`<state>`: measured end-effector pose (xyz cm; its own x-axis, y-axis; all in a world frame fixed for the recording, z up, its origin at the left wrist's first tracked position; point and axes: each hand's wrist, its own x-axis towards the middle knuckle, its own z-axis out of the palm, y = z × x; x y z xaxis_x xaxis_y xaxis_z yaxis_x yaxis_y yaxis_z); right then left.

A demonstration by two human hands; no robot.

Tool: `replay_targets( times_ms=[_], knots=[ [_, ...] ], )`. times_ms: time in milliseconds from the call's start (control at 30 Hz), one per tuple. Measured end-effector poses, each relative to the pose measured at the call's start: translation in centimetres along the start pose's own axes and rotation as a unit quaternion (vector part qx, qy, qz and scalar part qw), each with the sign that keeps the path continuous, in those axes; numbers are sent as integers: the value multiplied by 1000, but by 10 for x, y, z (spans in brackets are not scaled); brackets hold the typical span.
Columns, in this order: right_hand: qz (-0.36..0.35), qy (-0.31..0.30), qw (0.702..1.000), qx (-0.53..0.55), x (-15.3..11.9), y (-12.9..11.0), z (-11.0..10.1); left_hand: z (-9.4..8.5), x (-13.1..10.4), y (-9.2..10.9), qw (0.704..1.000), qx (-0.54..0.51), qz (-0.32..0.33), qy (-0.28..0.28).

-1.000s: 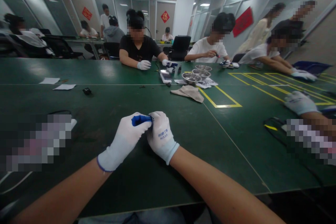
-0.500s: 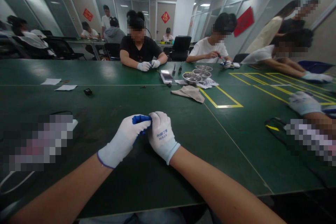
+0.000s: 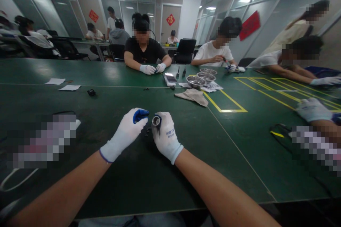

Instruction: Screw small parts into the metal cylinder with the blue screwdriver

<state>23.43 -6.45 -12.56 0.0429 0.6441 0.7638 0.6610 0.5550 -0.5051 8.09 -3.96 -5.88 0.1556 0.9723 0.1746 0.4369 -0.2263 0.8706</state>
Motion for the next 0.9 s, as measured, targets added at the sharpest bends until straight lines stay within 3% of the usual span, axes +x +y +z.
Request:
replay_targets(
  times_ms=[200,400,567,733,900],
  knots=[
    [125,8,989,78,1,6,-2,-1,3,-16,965,239,20,-104],
    [139,-12,984,109,2,4,-4,14,1,-18,937,330,26,-115],
    [100,-34,990,98,7,-2,-10,11,2,-16,957,273,62,-83],
    [107,-45,988,106,8,-2,-14,-2,-6,2,991,112,76,-23],
    [78,-75,987,118,9,-5,-16,-11,-16,17,995,-3,88,-38]
  ],
)
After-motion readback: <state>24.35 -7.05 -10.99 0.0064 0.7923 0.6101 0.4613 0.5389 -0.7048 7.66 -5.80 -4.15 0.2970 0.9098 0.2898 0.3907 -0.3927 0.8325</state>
